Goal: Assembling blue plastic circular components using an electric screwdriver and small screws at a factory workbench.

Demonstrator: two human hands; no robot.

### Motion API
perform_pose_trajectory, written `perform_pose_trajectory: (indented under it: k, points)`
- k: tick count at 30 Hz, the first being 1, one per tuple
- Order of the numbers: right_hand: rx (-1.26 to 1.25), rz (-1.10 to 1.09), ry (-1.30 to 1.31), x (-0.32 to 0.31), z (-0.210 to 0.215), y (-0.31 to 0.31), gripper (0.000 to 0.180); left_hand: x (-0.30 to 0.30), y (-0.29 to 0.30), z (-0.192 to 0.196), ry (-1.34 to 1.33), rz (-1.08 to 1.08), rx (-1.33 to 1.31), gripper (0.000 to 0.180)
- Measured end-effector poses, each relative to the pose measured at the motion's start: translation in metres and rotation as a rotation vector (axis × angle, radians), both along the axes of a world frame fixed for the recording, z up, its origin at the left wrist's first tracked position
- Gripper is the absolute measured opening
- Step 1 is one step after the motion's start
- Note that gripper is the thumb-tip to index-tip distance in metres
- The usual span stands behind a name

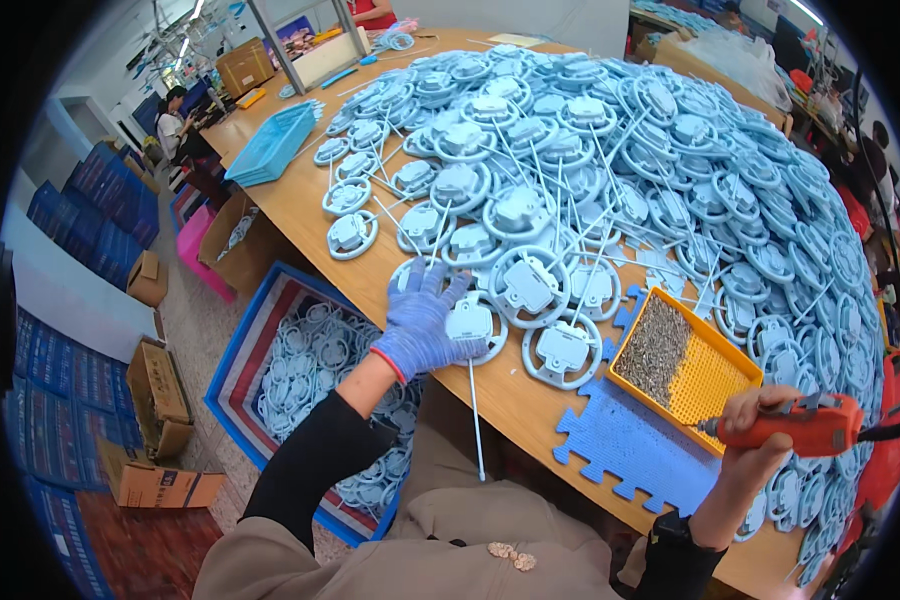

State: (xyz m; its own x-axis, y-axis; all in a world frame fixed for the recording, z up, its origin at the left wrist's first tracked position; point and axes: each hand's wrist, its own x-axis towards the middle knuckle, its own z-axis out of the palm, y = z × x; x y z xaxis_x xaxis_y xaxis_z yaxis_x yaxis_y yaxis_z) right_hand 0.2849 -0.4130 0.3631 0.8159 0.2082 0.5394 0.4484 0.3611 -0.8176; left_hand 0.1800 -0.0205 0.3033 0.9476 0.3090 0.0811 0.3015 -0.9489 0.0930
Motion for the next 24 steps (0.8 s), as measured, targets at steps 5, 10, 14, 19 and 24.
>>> perform_pose_trajectory:
  k: [5, 10, 14, 19, 24]
  points:
    - [0.038, 0.024, 0.031, 0.018, -0.005, 0.005, 0.064, 0.010, -0.010, 0.009, 0.039, -0.023, 0.054, 0.095]
    - [0.045, -0.127, 0.035, 0.037, -0.017, 0.005, 0.062, 0.005, -0.039, -0.003, -0.057, 0.021, 0.059, 0.087]
    - [0.087, -0.118, 0.069, 0.052, -0.026, 0.001, 0.060, -0.003, -0.048, -0.002, -0.134, 0.013, 0.073, 0.085]
    - [0.058, -0.181, 0.031, 0.065, -0.031, -0.008, 0.059, 0.008, -0.038, -0.005, -0.098, -0.037, -0.181, 0.082]
    - [0.126, -0.202, 0.028, 0.081, -0.035, -0.007, 0.057, 0.007, -0.038, -0.007, -0.112, -0.097, -0.215, 0.079]
